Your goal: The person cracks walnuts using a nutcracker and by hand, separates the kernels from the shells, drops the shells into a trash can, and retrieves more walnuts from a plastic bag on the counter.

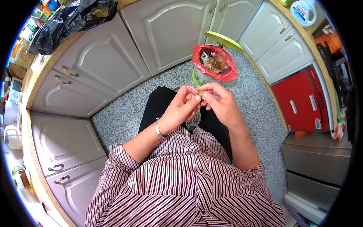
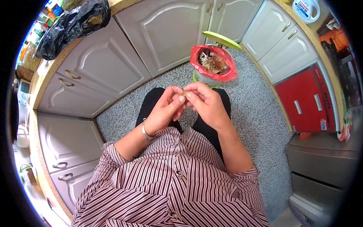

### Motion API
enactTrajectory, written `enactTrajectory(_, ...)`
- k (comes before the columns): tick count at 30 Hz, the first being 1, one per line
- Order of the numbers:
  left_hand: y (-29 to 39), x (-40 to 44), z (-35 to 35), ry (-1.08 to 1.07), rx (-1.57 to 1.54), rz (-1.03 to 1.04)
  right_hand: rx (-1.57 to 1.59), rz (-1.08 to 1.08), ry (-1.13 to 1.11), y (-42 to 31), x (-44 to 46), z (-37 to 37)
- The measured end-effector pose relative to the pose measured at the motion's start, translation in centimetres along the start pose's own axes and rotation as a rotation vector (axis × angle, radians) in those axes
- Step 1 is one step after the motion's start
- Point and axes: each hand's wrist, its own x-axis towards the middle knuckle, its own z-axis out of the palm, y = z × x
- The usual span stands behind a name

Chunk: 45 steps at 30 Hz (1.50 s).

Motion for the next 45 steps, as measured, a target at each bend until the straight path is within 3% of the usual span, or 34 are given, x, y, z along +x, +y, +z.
enactTrajectory(3,0.0,0.0,0.1,0.029,0.079,-0.013,-0.041,0.056,0.031,-0.3,-0.3,0.7)
enactTrajectory(8,-0.2,-0.3,-0.3,0.041,0.167,-0.078,-0.265,-0.194,0.144,2.1,0.1,2.1)
enactTrajectory(21,-0.4,-1.1,-1.2,-0.034,0.286,-0.127,-0.277,-0.048,0.235,3.1,0.1,1.7)
enactTrajectory(23,-0.9,-0.9,-1.3,-0.032,0.208,-0.078,-0.021,0.139,0.203,3.0,0.1,1.5)
enactTrajectory(24,-0.8,-0.9,-1.3,-0.033,0.206,-0.077,-0.023,0.14,0.202,3.2,0.1,1.4)
enactTrajectory(26,-0.5,-1.0,-1.3,-0.054,0.124,-0.076,0.345,0.116,0.209,3.8,0.2,1.2)
enactTrajectory(29,-0.3,-0.9,-1.3,0.004,0.091,-0.023,0.611,0.21,0.231,2.2,-0.1,1.6)
enactTrajectory(33,-0.4,-0.8,-1.7,0.039,0.076,-0.05,0.723,0.205,0.14,1.8,-0.5,1.2)
enactTrajectory(35,-0.3,-0.8,-1.8,0.033,0.094,-0.055,0.385,0.198,0.07,2.3,-0.6,1.2)
enactTrajectory(36,-0.4,-0.9,-1.7,0.032,0.095,-0.055,0.386,0.197,0.071,2.4,-0.7,1.4)
enactTrajectory(38,-0.7,-1.1,-1.4,0.049,0.139,-0.014,0.036,0.021,0.026,2.5,-0.8,2.3)
enactTrajectory(39,-0.8,-1.1,-1.5,0.049,0.139,-0.014,0.035,0.021,0.026,2.2,-0.8,2.5)
enactTrajectory(41,-1.3,-1.3,-2.1,-0.008,0.173,-0.069,-0.474,-0.248,0.016,1.2,-0.9,2.8)
enactTrajectory(45,-1.0,-1.8,-1.8,0.006,0.092,-0.176,-0.542,-0.36,0.038,2.0,-1.4,3.9)
